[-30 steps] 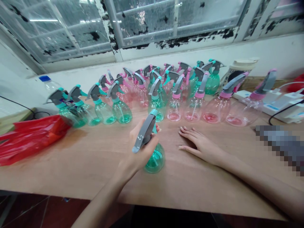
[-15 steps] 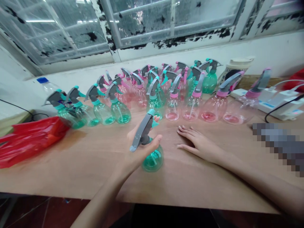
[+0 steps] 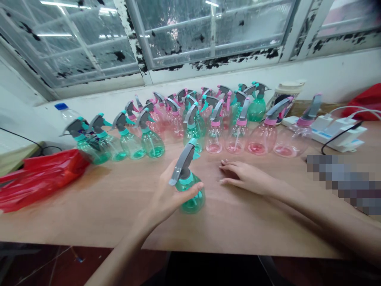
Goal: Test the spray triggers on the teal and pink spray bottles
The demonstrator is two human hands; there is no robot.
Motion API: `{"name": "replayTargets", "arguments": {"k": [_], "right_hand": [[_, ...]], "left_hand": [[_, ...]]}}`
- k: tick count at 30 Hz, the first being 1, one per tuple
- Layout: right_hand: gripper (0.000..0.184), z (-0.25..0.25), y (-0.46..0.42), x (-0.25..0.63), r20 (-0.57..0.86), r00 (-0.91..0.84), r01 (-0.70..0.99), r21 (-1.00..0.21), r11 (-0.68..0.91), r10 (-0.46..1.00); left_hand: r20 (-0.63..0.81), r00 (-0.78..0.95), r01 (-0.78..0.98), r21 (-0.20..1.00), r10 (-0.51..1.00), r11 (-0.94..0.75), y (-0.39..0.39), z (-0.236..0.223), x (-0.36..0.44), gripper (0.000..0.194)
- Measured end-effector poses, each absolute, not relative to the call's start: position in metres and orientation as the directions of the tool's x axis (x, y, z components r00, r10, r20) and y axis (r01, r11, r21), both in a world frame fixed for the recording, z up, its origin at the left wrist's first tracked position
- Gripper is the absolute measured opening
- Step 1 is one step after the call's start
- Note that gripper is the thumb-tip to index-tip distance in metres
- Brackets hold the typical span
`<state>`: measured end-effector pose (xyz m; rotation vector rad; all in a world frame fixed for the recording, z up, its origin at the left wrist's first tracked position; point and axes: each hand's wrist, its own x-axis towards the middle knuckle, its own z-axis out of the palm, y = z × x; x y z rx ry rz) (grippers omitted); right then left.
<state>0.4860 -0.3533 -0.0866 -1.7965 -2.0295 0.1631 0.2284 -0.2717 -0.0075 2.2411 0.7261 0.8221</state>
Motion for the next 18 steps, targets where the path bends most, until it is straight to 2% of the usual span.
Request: {"name": "replayTargets", "arguments": {"k": [4,11,18], "right_hand": [[0.040,-0.046,-0.328,0.475,0.284,-0.020,0.911,-0.390,0.135,0.959],[0.036,-0.003,-0.264,0.446,0.436,0.192,0.912,-0.411,0.004,0.879],[0.067,-0.006,-0.222,0.435,0.454,0.333,0.883,-0.457,-0.104,0.826]], "left_hand": [[0.344,0.665,0.241,0.741,0.662,-0.627,-0.271,-0.010,0.219,0.038],[0.305,0.544,0.394,0.730,0.782,-0.559,-0.232,-0.007,0.200,0.045],[0.342,0.563,0.497,0.586,0.752,-0.639,-0.172,0.002,0.213,0.039]]}}
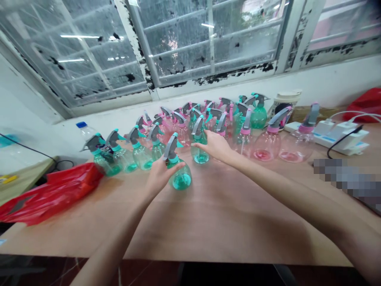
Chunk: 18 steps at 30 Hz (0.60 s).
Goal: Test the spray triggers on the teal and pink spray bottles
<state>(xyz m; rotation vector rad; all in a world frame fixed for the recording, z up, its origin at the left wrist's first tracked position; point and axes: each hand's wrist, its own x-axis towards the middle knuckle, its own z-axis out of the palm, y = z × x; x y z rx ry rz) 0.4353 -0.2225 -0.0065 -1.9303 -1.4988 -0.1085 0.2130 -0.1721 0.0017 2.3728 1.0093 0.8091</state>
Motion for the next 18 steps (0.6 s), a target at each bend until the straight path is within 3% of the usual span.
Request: {"name": "replayTargets", "arguments": {"k": [8,18], "right_hand": [[0.040,-0.009,-0.207,0.431,0.401,0.337,0.888,-0.436,-0.147,0.852],[0.037,-0.010,-0.230,0.429,0.383,0.232,0.913,-0.403,-0.065,0.894]], "left_hand": [[0.410,0.492,0.580,0.504,0.768,-0.640,-0.141,-0.001,0.234,0.033],[0.428,0.464,0.562,0.535,0.776,-0.631,-0.125,-0.004,0.259,0.039]]}}
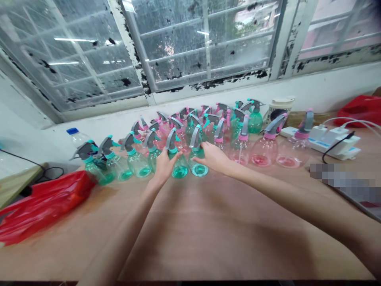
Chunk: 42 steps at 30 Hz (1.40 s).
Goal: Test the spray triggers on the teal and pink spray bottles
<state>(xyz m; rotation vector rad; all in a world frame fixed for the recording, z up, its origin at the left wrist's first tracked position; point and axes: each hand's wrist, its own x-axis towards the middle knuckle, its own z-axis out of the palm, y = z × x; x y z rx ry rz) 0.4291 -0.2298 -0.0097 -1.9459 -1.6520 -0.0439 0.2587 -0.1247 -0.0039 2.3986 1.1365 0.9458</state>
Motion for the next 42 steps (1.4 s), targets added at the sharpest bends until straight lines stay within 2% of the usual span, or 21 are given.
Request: {"name": "replayTargets", "arguments": {"k": [6,11,16,22,28,33,36,38,40,42], "right_hand": [[0.040,-0.018,-0.254,0.427,0.396,0.170,0.918,-0.397,0.001,0.903],[0.042,-0.024,-0.278,0.426,0.468,0.101,0.921,-0.378,0.096,0.878],[0.043,-0.027,-0.294,0.426,0.481,0.096,0.921,-0.376,0.106,0.872],[0.042,-0.026,-0.304,0.427,0.477,0.096,0.924,-0.368,0.100,0.874],[0.042,-0.029,-0.317,0.425,0.521,0.046,0.912,-0.369,0.177,0.852],[0.044,-0.035,-0.331,0.418,0.568,0.015,0.905,-0.357,0.229,0.823],[0.046,-0.039,-0.339,0.410,0.586,0.004,0.883,-0.383,0.272,0.810],[0.048,-0.041,-0.344,0.404,0.598,-0.007,0.866,-0.397,0.305,0.801],[0.052,-0.042,-0.349,0.396,0.610,-0.027,0.854,-0.398,0.336,0.792],[0.055,-0.043,-0.355,0.389,0.609,-0.061,0.849,-0.385,0.362,0.791]], "left_hand": [[0.400,0.456,0.581,0.543,0.795,-0.606,-0.111,-0.005,0.267,0.037],[0.383,0.431,0.591,0.564,0.817,-0.577,-0.102,-0.007,0.271,0.045],[0.409,0.417,0.533,0.614,0.812,-0.582,-0.103,-0.005,0.272,0.047],[0.430,0.400,0.446,0.680,0.809,-0.582,-0.117,-0.005,0.252,0.062],[0.487,0.365,0.350,0.718,0.793,-0.602,-0.161,-0.005,0.218,0.042],[0.428,0.472,0.286,0.753,0.771,-0.593,-0.214,0.004,0.207,0.029],[0.333,0.633,0.227,0.784,0.699,-0.578,-0.243,0.005,0.208,0.037],[0.299,0.697,0.197,0.795,0.652,-0.574,-0.257,0.003,0.211,0.055],[0.280,0.725,0.184,0.801,0.629,-0.570,-0.267,0.002,0.217,0.072],[0.295,0.731,0.157,0.805,0.616,-0.572,-0.273,0.001,0.224,0.073]]}}
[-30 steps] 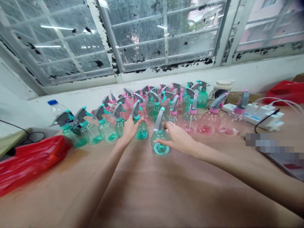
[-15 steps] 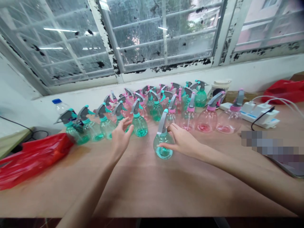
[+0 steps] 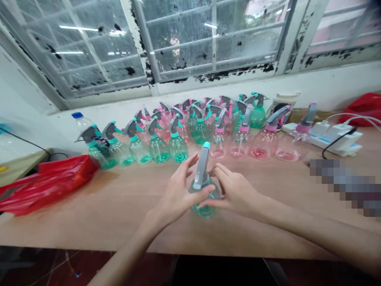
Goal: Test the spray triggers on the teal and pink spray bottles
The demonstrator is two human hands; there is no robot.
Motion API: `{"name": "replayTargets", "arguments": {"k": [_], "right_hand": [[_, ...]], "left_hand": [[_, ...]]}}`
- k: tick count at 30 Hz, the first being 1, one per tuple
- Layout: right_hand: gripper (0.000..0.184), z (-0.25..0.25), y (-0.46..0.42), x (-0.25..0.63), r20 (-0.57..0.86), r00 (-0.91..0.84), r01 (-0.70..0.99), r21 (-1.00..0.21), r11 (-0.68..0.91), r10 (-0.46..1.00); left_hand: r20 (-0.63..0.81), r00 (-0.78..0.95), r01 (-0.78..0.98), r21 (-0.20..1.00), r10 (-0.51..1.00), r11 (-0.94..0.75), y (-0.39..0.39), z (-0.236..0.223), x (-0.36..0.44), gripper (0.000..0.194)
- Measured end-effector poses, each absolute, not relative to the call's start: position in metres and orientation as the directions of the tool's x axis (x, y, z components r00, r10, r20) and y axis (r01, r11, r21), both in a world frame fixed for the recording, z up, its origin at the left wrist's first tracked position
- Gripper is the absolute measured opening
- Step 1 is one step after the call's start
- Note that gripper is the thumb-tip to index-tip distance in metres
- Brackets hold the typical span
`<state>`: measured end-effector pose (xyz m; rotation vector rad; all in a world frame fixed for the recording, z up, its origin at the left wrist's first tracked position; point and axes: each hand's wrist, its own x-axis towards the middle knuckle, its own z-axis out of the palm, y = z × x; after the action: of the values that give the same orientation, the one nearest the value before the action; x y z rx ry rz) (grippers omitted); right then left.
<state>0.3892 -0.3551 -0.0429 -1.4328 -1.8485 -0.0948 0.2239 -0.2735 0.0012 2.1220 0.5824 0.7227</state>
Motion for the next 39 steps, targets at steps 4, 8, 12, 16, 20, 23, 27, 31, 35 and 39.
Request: {"name": "replayTargets", "arguments": {"k": [4,8,12,16,20,23,27,31,35,39], "right_hand": [[0.063,-0.041,-0.367,0.382,0.586,-0.114,0.856,-0.352,0.378,0.802],[0.072,-0.043,-0.376,0.392,0.577,-0.176,0.848,-0.323,0.421,0.797],[0.058,-0.056,-0.377,0.423,0.501,-0.184,0.829,-0.384,0.407,0.846],[0.037,-0.080,-0.367,0.456,0.384,-0.119,0.880,-0.386,0.276,0.916],[0.039,-0.098,-0.358,0.472,0.358,-0.108,0.900,-0.360,0.244,0.928],[0.042,-0.102,-0.357,0.473,0.361,-0.101,0.898,-0.369,0.242,0.927],[0.044,-0.102,-0.358,0.472,0.359,-0.092,0.892,-0.385,0.237,0.929],[0.045,-0.103,-0.357,0.472,0.351,-0.092,0.897,-0.377,0.231,0.932],[0.044,-0.103,-0.357,0.472,0.365,-0.086,0.883,-0.402,0.241,0.927],[0.044,-0.103,-0.358,0.473,0.361,-0.086,0.877,-0.416,0.243,0.929]], "left_hand": [[0.399,0.695,0.044,0.806,0.598,-0.590,-0.283,0.002,0.239,0.053],[0.422,0.656,0.028,0.815,0.626,-0.579,-0.292,0.000,0.247,0.039],[0.442,0.606,-0.002,0.832,0.661,-0.554,-0.292,-0.005,0.252,0.038],[0.438,0.607,0.025,0.824,0.664,-0.566,-0.283,-0.005,0.258,0.034],[0.452,0.636,0.015,0.803,0.625,-0.596,-0.274,-0.002,0.264,0.035],[0.457,0.646,0.019,0.790,0.611,-0.612,-0.269,-0.001,0.268,0.034],[0.423,0.654,0.070,0.792,0.627,-0.606,-0.266,-0.002,0.273,0.026],[0.452,0.684,0.048,0.756,0.573,-0.653,-0.262,0.000,0.276,0.009],[0.445,0.705,0.032,0.759,0.553,-0.650,-0.258,0.000,0.277,0.015],[0.428,0.707,0.021,0.784,0.564,-0.621,-0.255,-0.004,0.280,0.019]]}}
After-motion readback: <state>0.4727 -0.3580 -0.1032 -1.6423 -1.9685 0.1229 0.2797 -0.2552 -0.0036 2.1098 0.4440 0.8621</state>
